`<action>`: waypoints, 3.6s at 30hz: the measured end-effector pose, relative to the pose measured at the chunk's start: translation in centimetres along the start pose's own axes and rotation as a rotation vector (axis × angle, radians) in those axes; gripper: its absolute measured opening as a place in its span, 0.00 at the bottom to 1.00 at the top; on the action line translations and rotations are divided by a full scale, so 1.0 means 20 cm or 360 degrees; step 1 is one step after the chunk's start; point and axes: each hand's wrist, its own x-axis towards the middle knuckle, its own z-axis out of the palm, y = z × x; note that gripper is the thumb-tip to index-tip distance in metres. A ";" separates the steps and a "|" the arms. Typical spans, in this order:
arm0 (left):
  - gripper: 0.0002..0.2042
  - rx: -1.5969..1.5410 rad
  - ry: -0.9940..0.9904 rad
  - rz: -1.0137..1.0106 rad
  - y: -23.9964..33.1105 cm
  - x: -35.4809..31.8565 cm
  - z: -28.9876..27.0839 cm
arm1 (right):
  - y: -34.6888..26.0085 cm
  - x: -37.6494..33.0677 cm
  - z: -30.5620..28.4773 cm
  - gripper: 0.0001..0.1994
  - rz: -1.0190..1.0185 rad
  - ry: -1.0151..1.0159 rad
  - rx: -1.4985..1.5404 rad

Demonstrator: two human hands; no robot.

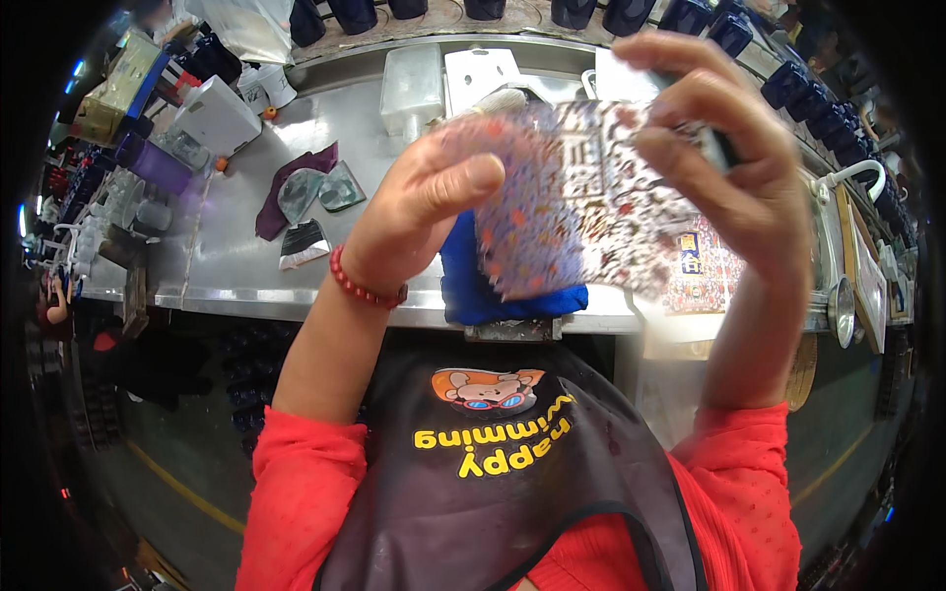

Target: The person applies a decorative sticker to a dark blue bottle, smoothing it with a green card and adjusting the edges. They rotate the bottle to align the design and continue smoothing the surface.

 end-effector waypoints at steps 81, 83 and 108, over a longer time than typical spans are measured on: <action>0.08 0.0036 0.0495 0.0382 -0.15 0.14 0.04 | 0.65 -0.37 0.51 0.17 0.1174 0.0314 0.1145; 0.12 -0.0530 0.0045 0.0130 -0.01 0.07 0.18 | 0.65 -0.37 0.51 0.17 0.1269 0.0305 0.1146; 0.13 -0.1599 -0.1758 0.0051 0.40 0.06 0.78 | 0.58 -0.33 0.51 0.14 0.1204 0.0314 0.1091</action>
